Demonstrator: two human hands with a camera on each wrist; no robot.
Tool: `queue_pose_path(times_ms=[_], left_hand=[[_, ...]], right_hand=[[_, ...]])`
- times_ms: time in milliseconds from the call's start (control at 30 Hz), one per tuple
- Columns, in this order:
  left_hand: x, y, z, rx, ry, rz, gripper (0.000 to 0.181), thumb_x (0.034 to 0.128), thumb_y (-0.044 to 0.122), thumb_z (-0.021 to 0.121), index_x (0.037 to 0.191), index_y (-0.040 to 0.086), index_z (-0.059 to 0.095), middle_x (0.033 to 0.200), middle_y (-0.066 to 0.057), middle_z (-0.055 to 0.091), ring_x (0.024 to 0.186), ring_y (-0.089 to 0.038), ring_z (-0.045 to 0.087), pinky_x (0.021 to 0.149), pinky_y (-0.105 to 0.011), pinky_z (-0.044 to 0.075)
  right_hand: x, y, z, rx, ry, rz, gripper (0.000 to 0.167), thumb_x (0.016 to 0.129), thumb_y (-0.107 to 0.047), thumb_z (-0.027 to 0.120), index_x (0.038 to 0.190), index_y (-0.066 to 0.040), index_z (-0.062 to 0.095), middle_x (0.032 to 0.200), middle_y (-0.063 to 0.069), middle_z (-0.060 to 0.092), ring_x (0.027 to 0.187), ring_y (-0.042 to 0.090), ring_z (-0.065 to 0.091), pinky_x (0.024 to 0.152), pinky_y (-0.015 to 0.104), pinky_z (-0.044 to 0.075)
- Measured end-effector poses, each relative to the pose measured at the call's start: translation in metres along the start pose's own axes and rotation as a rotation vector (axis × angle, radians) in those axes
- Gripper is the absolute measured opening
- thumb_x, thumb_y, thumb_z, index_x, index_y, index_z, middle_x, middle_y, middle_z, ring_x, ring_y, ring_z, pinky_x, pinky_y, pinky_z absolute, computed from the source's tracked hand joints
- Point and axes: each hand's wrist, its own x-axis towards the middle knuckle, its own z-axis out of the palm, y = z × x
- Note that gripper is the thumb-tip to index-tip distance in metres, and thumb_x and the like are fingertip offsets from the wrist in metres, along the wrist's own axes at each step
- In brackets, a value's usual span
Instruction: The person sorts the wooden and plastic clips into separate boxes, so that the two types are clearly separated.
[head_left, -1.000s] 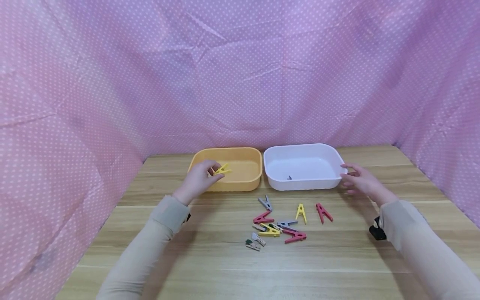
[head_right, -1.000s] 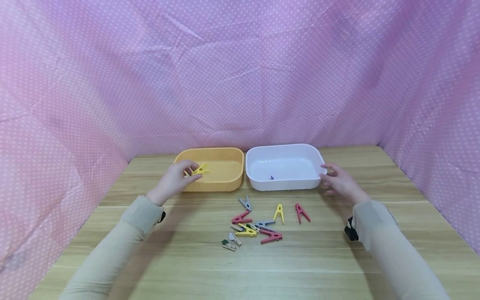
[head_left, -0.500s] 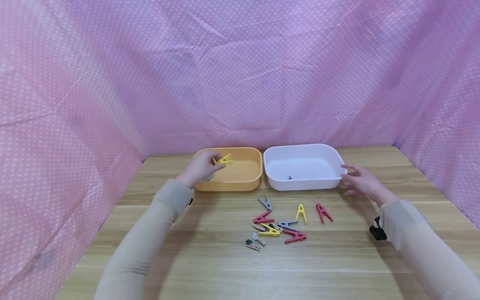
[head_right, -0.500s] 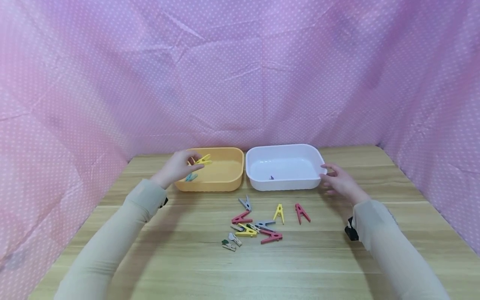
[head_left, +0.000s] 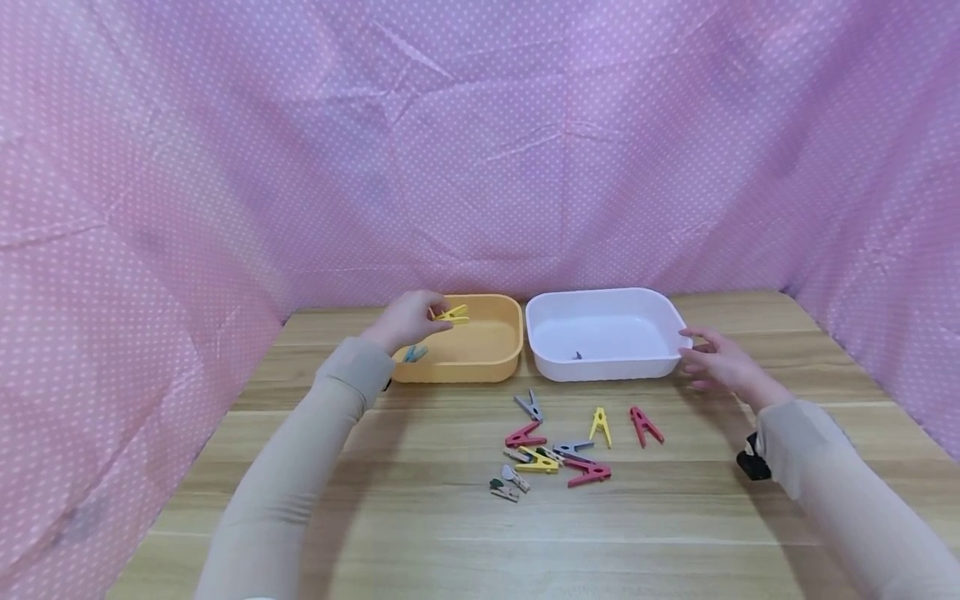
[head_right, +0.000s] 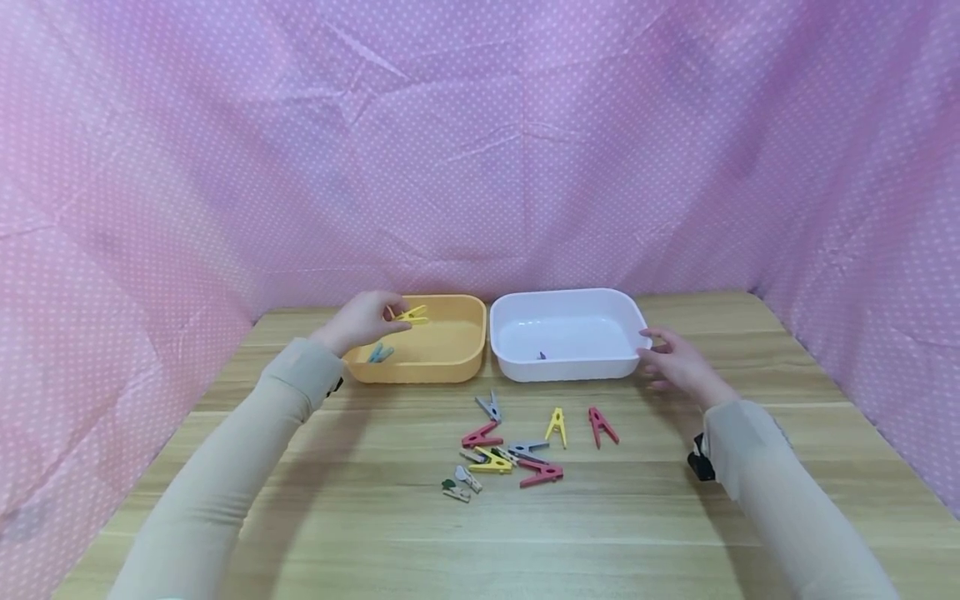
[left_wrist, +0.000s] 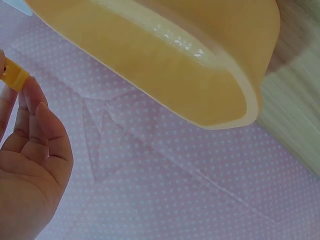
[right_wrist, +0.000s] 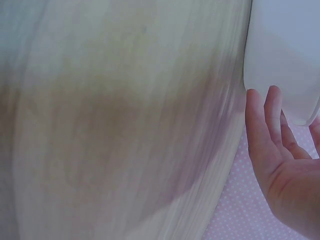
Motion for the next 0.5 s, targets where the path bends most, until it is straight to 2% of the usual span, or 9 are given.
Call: queue_pose_path(times_ms=[200,300,333,500], left_hand=[[-0.0014,-0.0026,0.0009,-0.014,-0.017,-0.022,0.031,0.0909,0.019,0.064,0.116,0.002,0.06,0.107,-0.012,0.062,0.094,-0.025,0.06,0.085,-0.038,0.051],[-0.0017,-0.0031,0.0017,-0.01,-0.01,-0.022,0.03,0.0913,0.019,0.063,0.116,0.002,0.06,0.108,-0.012,0.062,0.095,-0.025,0.06,0.085,-0.038,0.051],[-0.0016,-0.003,0.0018,-0.008,-0.006,-0.02,0.03,0.0913,0.02,0.063,0.116,0.002,0.06,0.108,-0.012,0.062,0.095,-0.025,0.06,0.084,-0.038,0.051],[-0.0026,-0.0008,0.0006,0.001,0.009,-0.012,0.029,0.0911,0.02,0.064,0.114,0.003,0.061,0.106,-0.012,0.063,0.094,-0.025,0.06,0.083,-0.038,0.051]], right_hand=[[0.0044,0.0091,-0.0037,0.036,-0.011,-0.032,0.073,0.094,-0.04,0.055,0.146,-0.001,0.021,0.135,0.044,0.026,0.091,0.017,0.061,0.075,0.034,0.057],[0.0036,0.0061,-0.0025,0.022,0.0,-0.02,0.067,0.098,-0.034,0.05,0.146,0.0,0.018,0.136,0.043,0.026,0.094,0.022,0.061,0.076,0.035,0.057],[0.0027,0.0036,-0.0011,0.0,0.002,-0.006,0.068,0.099,-0.032,0.047,0.146,0.003,0.013,0.139,0.043,0.022,0.098,0.023,0.06,0.078,0.035,0.056],[0.0019,-0.0001,0.0007,-0.019,0.012,0.009,0.06,0.102,-0.025,0.041,0.146,0.003,0.012,0.14,0.043,0.02,0.105,0.032,0.058,0.081,0.038,0.056]])
